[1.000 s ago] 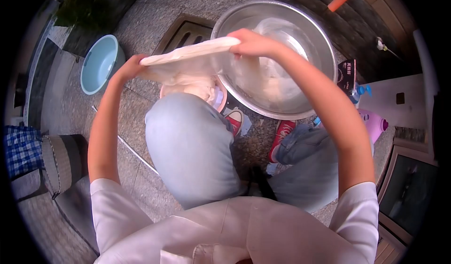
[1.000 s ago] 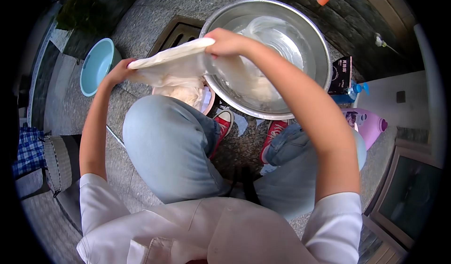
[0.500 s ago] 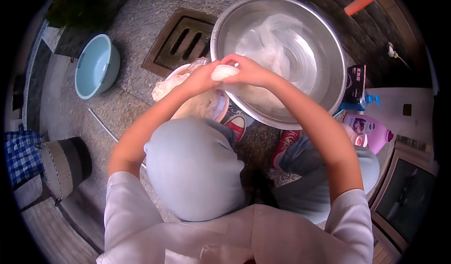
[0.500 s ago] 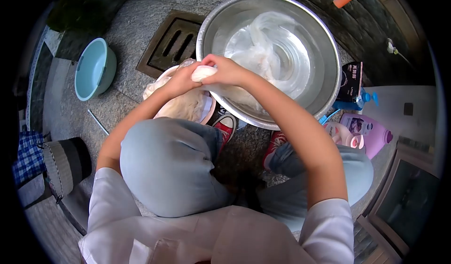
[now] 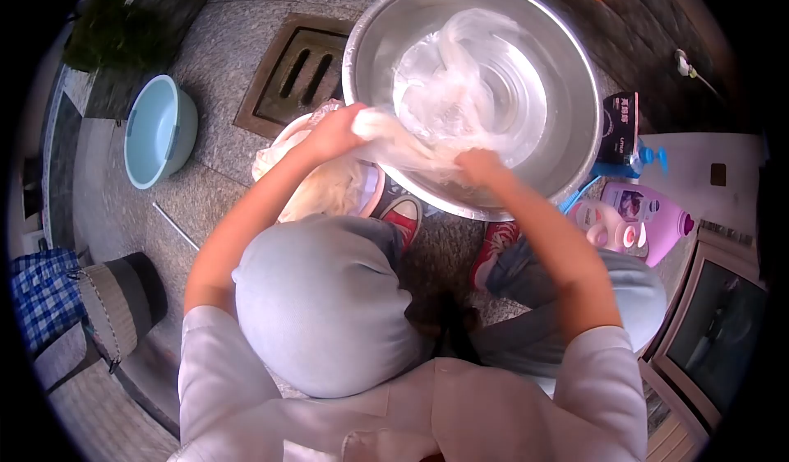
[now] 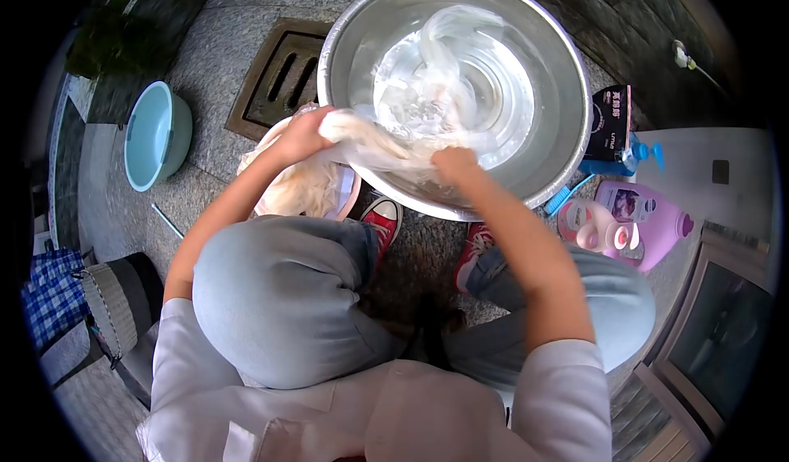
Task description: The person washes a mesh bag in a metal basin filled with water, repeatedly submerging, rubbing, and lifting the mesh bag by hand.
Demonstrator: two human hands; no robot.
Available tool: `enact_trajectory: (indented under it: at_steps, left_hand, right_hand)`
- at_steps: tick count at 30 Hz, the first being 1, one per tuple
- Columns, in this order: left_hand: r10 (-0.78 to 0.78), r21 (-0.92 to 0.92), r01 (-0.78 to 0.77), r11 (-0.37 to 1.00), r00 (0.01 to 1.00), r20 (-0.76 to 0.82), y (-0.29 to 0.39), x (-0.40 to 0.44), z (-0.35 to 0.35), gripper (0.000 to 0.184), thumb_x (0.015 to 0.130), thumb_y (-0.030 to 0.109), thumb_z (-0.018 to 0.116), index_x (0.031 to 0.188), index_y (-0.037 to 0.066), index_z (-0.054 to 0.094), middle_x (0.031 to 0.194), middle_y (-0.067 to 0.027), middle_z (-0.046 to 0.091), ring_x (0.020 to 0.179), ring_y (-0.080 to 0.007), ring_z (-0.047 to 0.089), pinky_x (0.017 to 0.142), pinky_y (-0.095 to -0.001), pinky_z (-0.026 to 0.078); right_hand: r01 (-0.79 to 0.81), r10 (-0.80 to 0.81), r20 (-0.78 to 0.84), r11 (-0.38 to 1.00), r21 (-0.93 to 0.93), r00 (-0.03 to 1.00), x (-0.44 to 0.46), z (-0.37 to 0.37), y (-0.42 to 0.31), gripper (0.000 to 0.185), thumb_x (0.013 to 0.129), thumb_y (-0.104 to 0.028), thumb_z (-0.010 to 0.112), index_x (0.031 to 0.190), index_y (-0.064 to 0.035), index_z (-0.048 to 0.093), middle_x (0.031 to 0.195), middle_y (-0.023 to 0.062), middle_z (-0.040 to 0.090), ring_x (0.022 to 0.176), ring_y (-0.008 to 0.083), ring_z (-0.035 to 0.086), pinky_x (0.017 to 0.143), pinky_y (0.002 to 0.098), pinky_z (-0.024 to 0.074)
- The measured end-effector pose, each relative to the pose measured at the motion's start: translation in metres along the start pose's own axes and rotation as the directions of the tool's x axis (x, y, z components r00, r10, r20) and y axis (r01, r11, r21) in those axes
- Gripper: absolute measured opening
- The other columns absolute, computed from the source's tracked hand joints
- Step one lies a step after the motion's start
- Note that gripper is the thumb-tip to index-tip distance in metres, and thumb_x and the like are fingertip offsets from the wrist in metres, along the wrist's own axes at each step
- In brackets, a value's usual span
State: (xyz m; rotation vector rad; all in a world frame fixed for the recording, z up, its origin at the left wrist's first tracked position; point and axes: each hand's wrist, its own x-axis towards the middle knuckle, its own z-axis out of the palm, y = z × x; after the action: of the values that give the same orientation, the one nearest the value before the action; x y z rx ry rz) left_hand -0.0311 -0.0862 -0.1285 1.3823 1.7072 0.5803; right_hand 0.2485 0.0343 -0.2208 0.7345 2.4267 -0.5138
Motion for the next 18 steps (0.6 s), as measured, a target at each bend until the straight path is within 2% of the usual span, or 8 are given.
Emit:
enact_trajectory:
  at_steps: [3, 5, 6, 9, 11, 13, 16, 18]
  left_hand:
    - [-0.004, 0.157, 0.008, 0.988, 1.0, -0.026, -0.005, 0.007, 0.012, 0.05, 0.064, 0.006, 0.07, 0.111, 0.002, 0.053, 0.097, -0.0169, 0.061, 0.093, -0.0277, 0.059, 0.082, -0.0319, 0.045]
    - [0.135, 0.388, -0.133, 0.912, 0.991, 0.021, -0.006, 0.007, 0.026, 0.052, 0.065, 0.016, 0.073, 0.111, 0.003, 0.053, 0.1, -0.0171, 0.058, 0.093, -0.03, 0.057, 0.083, -0.0349, 0.044]
    - [0.01, 0.408, -0.034, 0.912, 0.998, 0.061, 0.012, 0.003, 0.029, 0.057, 0.067, 0.032, 0.073, 0.112, 0.004, 0.053, 0.102, -0.0164, 0.053, 0.097, -0.0325, 0.053, 0.085, -0.0381, 0.042]
    - [0.087, 0.586, -0.125, 0.801, 0.992, 0.092, 0.018, 0.004, 0.041, 0.061, 0.069, 0.046, 0.068, 0.113, 0.005, 0.053, 0.103, -0.0152, 0.052, 0.1, -0.0329, 0.049, 0.086, -0.0402, 0.04]
    - [0.068, 0.6, -0.106, 0.793, 0.994, 0.085, 0.027, 0.008, 0.04, 0.061, 0.071, 0.051, 0.064, 0.112, 0.006, 0.055, 0.098, -0.013, 0.054, 0.101, -0.0326, 0.047, 0.087, -0.0417, 0.039]
    - [0.078, 0.774, -0.1, 0.625, 0.995, 0.066, 0.034, 0.017, 0.036, 0.056, 0.075, 0.05, 0.06, 0.111, 0.008, 0.057, 0.094, -0.0112, 0.056, 0.099, -0.0309, 0.048, 0.087, -0.0413, 0.038]
    - [0.041, 0.609, -0.101, 0.787, 0.993, 0.111, 0.03, 0.044, 0.047, 0.05, 0.076, 0.044, 0.061, 0.112, 0.011, 0.057, 0.1, -0.0116, 0.058, 0.099, -0.0299, 0.054, 0.085, -0.0401, 0.043]
    - [0.016, 0.529, -0.128, 0.839, 0.978, 0.21, 0.034, 0.061, 0.066, 0.047, 0.075, 0.038, 0.065, 0.113, 0.011, 0.057, 0.105, -0.0126, 0.058, 0.093, -0.0291, 0.059, 0.078, -0.0387, 0.048]
  right_hand:
    - [-0.224, 0.225, -0.004, 0.965, -0.137, 0.974, -0.031, -0.034, 0.048, 0.022, 0.076, -0.024, 0.057, 0.095, -0.0144, 0.061, 0.096, 0.013, 0.063, 0.093, 0.0296, 0.061, 0.077, 0.0425, 0.0487]
    - [-0.306, 0.305, -0.027, 0.946, -0.109, 0.952, -0.066, -0.071, 0.057, 0.035, 0.076, -0.032, 0.06, 0.104, -0.0114, 0.06, 0.102, 0.0169, 0.061, 0.096, 0.0317, 0.059, 0.081, 0.0419, 0.0473]
    - [-0.309, 0.308, -0.023, 0.945, -0.108, 0.951, -0.076, -0.074, 0.065, 0.035, 0.076, -0.032, 0.06, 0.104, -0.0114, 0.06, 0.102, 0.0169, 0.061, 0.096, 0.0317, 0.059, 0.081, 0.0419, 0.0473]
    - [-0.125, 0.137, 0.168, 0.989, -0.078, 0.976, -0.098, -0.073, 0.086, 0.053, 0.074, -0.041, 0.064, 0.114, -0.0063, 0.056, 0.107, 0.0207, 0.059, 0.1, 0.0334, 0.057, 0.086, 0.0399, 0.0452]
    - [-0.034, -0.072, 0.448, 0.974, 0.224, 0.891, -0.108, -0.071, 0.093, 0.054, 0.072, -0.049, 0.064, 0.105, -0.0065, 0.062, 0.107, 0.0169, 0.06, 0.102, 0.0331, 0.056, 0.088, 0.0402, 0.0429]
    - [-0.106, -0.076, 0.467, 0.93, 0.353, 0.881, -0.108, -0.079, 0.092, 0.045, 0.076, -0.042, 0.062, 0.102, -0.0056, 0.062, 0.106, 0.0164, 0.061, 0.101, 0.0324, 0.056, 0.088, 0.0398, 0.0429]
    - [-0.119, 0.084, 0.135, 0.955, 0.271, 0.987, -0.091, -0.082, 0.091, 0.033, 0.079, -0.026, 0.059, 0.106, -0.0076, 0.059, 0.102, 0.0166, 0.06, 0.101, 0.0313, 0.055, 0.088, 0.0398, 0.0419]
    - [-0.017, 0.017, 0.003, 0.967, 0.255, 1.0, -0.072, -0.068, 0.091, 0.035, 0.079, -0.026, 0.059, 0.11, -0.0089, 0.057, 0.103, 0.0159, 0.059, 0.101, 0.0309, 0.055, 0.087, 0.0398, 0.0423]
